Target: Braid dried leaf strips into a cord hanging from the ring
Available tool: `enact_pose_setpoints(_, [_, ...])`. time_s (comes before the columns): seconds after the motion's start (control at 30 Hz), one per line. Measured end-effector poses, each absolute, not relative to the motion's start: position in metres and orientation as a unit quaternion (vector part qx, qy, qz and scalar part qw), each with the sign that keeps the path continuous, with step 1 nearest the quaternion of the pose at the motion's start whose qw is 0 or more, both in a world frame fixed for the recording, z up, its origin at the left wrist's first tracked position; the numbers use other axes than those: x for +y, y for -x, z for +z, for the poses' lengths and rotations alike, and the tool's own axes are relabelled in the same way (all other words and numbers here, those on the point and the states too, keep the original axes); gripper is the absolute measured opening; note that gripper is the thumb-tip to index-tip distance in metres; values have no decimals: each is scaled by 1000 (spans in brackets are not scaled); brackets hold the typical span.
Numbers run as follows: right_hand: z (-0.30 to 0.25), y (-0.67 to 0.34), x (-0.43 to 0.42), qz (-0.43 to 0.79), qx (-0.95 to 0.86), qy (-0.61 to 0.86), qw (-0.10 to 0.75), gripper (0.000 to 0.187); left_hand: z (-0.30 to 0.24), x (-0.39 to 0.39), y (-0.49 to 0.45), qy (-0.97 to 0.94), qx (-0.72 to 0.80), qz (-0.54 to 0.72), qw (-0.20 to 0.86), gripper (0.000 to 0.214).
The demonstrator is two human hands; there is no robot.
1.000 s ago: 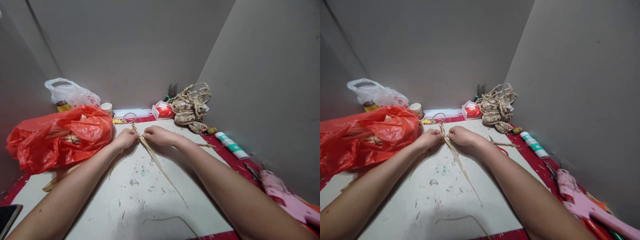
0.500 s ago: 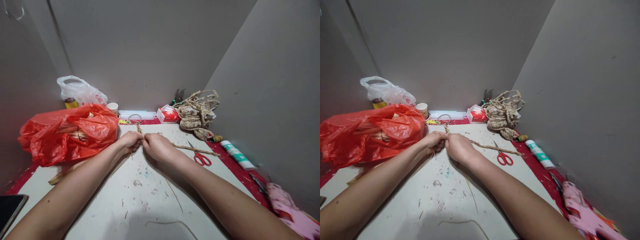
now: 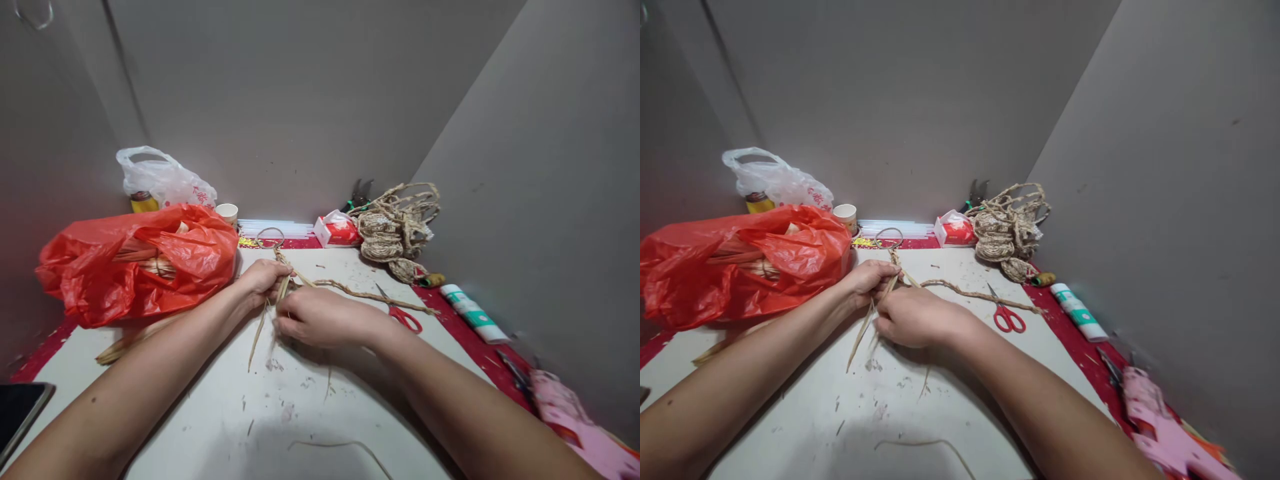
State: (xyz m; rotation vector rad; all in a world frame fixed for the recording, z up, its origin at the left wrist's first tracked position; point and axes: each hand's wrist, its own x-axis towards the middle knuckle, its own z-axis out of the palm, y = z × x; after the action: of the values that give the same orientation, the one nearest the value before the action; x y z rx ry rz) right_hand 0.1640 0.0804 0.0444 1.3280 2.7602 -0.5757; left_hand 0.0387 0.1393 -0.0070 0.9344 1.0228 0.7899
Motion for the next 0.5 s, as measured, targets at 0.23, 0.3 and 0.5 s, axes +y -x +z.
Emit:
enact_pose_setpoints(0.23, [43, -189, 120, -235, 732, -571, -290, 35, 0, 137, -39, -436, 469, 346, 686, 17])
enact_pose_setpoints(0.3, [28, -186, 127, -333, 710, -555, -278, 34, 0, 136, -40, -448, 474, 343, 676, 19])
enact_pose_setpoints(0.5, [2, -177, 134, -486, 647, -544, -222, 37, -1, 135, -38, -493, 466, 326, 658, 20])
